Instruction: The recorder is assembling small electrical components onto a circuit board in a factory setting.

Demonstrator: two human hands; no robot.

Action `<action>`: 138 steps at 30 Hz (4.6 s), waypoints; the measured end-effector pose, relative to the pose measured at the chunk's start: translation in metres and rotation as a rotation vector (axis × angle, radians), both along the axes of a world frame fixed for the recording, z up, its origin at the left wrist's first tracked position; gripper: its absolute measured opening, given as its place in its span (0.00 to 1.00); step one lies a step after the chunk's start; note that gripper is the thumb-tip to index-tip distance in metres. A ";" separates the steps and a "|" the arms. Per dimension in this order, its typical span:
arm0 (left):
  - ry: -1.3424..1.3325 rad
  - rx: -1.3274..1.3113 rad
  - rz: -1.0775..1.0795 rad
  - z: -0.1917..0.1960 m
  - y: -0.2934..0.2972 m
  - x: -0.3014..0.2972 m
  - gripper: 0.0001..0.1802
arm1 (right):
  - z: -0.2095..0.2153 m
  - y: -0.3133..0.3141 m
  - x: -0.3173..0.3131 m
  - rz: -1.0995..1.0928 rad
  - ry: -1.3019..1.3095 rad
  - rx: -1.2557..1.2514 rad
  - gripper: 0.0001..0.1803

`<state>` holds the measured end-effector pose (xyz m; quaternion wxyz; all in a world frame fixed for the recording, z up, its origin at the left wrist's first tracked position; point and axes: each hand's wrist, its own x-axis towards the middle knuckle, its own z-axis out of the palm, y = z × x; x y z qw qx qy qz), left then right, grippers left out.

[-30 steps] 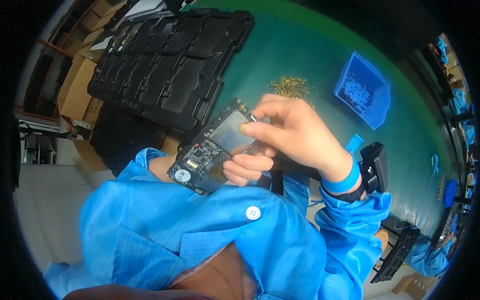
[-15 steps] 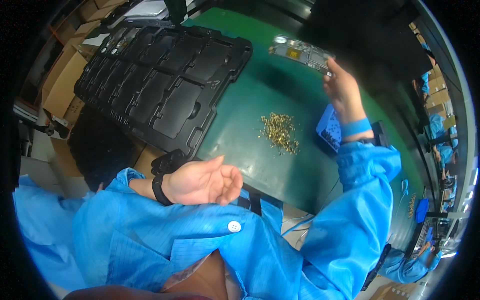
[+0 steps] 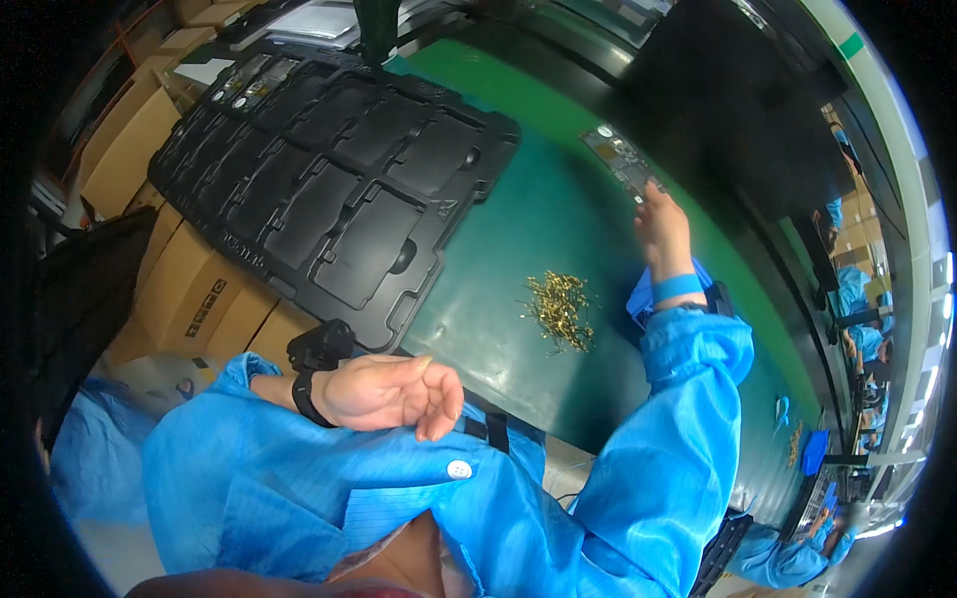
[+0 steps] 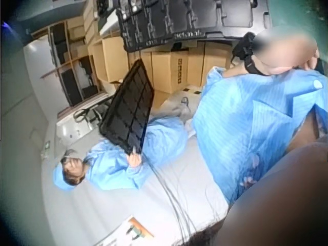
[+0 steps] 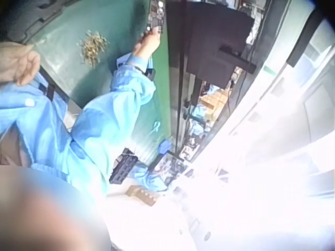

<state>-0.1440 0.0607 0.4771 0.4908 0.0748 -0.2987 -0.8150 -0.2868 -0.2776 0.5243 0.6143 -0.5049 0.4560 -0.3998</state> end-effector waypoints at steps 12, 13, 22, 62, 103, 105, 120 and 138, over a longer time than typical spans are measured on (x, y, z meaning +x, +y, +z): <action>-1.296 -0.417 0.868 0.068 -0.031 0.073 0.28 | 0.066 0.131 -0.038 0.821 0.085 -0.092 0.16; -1.229 -0.367 0.746 0.068 -0.040 0.068 0.29 | 0.068 0.140 -0.038 0.874 0.090 -0.088 0.15; -0.864 -0.163 0.262 0.075 -0.101 0.060 0.11 | 0.059 0.187 -0.068 0.437 0.237 -0.530 0.26; -2.545 0.624 1.327 -0.039 -0.073 0.401 0.41 | -0.079 0.225 -0.060 0.131 0.489 -0.730 0.03; -0.502 0.241 0.500 0.008 -0.016 -0.026 0.21 | -0.067 0.164 -0.039 0.238 0.690 -0.834 0.06; -0.432 0.250 0.483 0.000 -0.024 -0.029 0.22 | -0.069 0.163 -0.040 0.232 0.696 -0.844 0.05; -0.689 0.005 0.892 -0.028 -0.050 -0.036 0.18 | -0.069 0.163 -0.040 0.244 0.721 -0.831 0.05; -0.806 -0.040 0.916 -0.038 -0.053 -0.042 0.32 | -0.050 0.169 -0.061 0.204 0.505 -0.542 0.09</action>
